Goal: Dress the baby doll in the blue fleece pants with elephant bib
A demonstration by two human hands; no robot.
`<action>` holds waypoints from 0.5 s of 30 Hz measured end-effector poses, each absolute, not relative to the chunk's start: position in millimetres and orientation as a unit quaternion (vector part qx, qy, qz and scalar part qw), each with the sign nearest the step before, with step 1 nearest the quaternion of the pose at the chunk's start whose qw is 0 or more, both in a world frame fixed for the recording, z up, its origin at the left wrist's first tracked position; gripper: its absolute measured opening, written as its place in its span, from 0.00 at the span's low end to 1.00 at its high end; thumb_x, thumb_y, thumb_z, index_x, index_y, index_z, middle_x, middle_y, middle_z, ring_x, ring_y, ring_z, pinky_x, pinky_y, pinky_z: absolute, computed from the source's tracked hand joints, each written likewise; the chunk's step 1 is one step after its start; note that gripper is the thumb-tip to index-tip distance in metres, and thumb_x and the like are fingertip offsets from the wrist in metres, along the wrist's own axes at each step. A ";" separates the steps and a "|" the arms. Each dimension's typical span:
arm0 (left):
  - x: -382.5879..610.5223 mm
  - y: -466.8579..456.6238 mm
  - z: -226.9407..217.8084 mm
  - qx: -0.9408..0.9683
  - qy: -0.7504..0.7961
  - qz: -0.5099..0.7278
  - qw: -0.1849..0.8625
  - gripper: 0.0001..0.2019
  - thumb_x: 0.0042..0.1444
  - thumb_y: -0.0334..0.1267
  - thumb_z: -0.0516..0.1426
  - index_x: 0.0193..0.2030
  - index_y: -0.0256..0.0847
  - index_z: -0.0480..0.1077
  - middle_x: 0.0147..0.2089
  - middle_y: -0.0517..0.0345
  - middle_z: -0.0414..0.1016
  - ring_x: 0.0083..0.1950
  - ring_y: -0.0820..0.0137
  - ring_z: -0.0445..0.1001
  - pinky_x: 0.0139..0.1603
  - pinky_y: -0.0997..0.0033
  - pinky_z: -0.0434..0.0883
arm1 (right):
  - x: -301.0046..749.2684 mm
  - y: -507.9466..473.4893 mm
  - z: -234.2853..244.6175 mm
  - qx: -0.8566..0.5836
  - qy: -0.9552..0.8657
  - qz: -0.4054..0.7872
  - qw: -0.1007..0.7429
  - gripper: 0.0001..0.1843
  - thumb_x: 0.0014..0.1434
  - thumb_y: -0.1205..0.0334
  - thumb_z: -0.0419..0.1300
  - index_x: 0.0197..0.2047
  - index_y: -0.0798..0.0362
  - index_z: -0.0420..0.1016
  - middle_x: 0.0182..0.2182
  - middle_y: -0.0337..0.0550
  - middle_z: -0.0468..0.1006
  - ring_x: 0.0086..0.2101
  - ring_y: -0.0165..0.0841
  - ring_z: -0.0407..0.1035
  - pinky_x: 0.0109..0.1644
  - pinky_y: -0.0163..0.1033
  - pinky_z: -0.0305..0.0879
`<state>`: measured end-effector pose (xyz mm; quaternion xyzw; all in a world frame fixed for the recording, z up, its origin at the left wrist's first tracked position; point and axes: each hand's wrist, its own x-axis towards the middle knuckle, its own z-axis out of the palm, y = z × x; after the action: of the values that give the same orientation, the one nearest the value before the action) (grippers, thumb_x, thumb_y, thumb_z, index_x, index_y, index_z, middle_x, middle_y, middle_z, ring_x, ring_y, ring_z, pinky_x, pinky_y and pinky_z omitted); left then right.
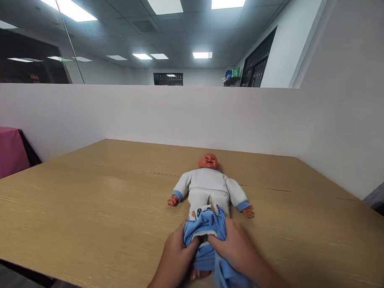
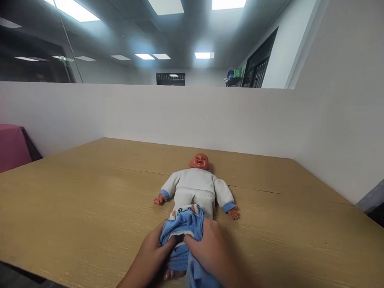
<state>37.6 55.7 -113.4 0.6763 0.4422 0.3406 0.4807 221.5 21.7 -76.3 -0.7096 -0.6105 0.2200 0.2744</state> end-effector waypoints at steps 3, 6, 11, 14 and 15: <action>41.0 67.6 -106.4 0.683 0.441 0.340 0.472 0.17 0.63 0.41 0.57 0.55 0.37 0.77 0.52 0.51 0.84 0.52 0.58 0.81 0.55 0.65 0.73 | 229.1 34.1 -73.3 -0.718 -0.596 0.234 0.273 0.14 0.58 0.59 0.60 0.44 0.54 0.80 0.43 0.51 0.85 0.45 0.44 0.78 0.50 0.42 0.70; 39.4 68.9 -95.4 0.684 0.436 0.361 0.460 0.18 0.61 0.41 0.58 0.55 0.37 0.76 0.55 0.49 0.83 0.56 0.56 0.79 0.60 0.63 0.72 | 233.5 34.4 -61.0 -0.720 -0.591 0.249 0.263 0.14 0.58 0.55 0.60 0.43 0.54 0.78 0.44 0.52 0.83 0.46 0.46 0.78 0.51 0.45 0.70; 26.6 51.8 -94.4 0.637 0.461 0.354 0.507 0.30 0.57 0.47 0.60 0.65 0.36 0.70 0.67 0.43 0.76 0.67 0.51 0.73 0.69 0.57 0.69 | 231.1 16.2 -39.6 -0.728 -0.603 0.277 0.171 0.19 0.57 0.47 0.60 0.43 0.52 0.76 0.47 0.56 0.80 0.48 0.52 0.75 0.55 0.55 0.67; 18.9 42.1 -106.8 0.641 0.454 0.316 0.532 0.34 0.57 0.48 0.58 0.69 0.35 0.66 0.71 0.41 0.71 0.71 0.52 0.70 0.73 0.57 0.65 | 227.3 9.3 -41.2 -0.703 -0.634 0.284 0.153 0.19 0.56 0.49 0.61 0.44 0.52 0.78 0.48 0.54 0.80 0.48 0.51 0.74 0.56 0.54 0.66; 16.8 40.2 -111.0 0.654 0.452 0.297 0.530 0.33 0.58 0.47 0.58 0.68 0.35 0.66 0.71 0.41 0.71 0.71 0.52 0.71 0.73 0.57 0.65 | 225.7 8.2 -43.6 -0.699 -0.642 0.279 0.147 0.18 0.56 0.49 0.61 0.44 0.52 0.78 0.48 0.55 0.80 0.48 0.51 0.74 0.56 0.54 0.66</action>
<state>16.8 40.2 -111.0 0.6537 0.4519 0.2966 0.5296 225.7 8.2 -43.6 -0.6992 -0.6416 0.2790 0.1470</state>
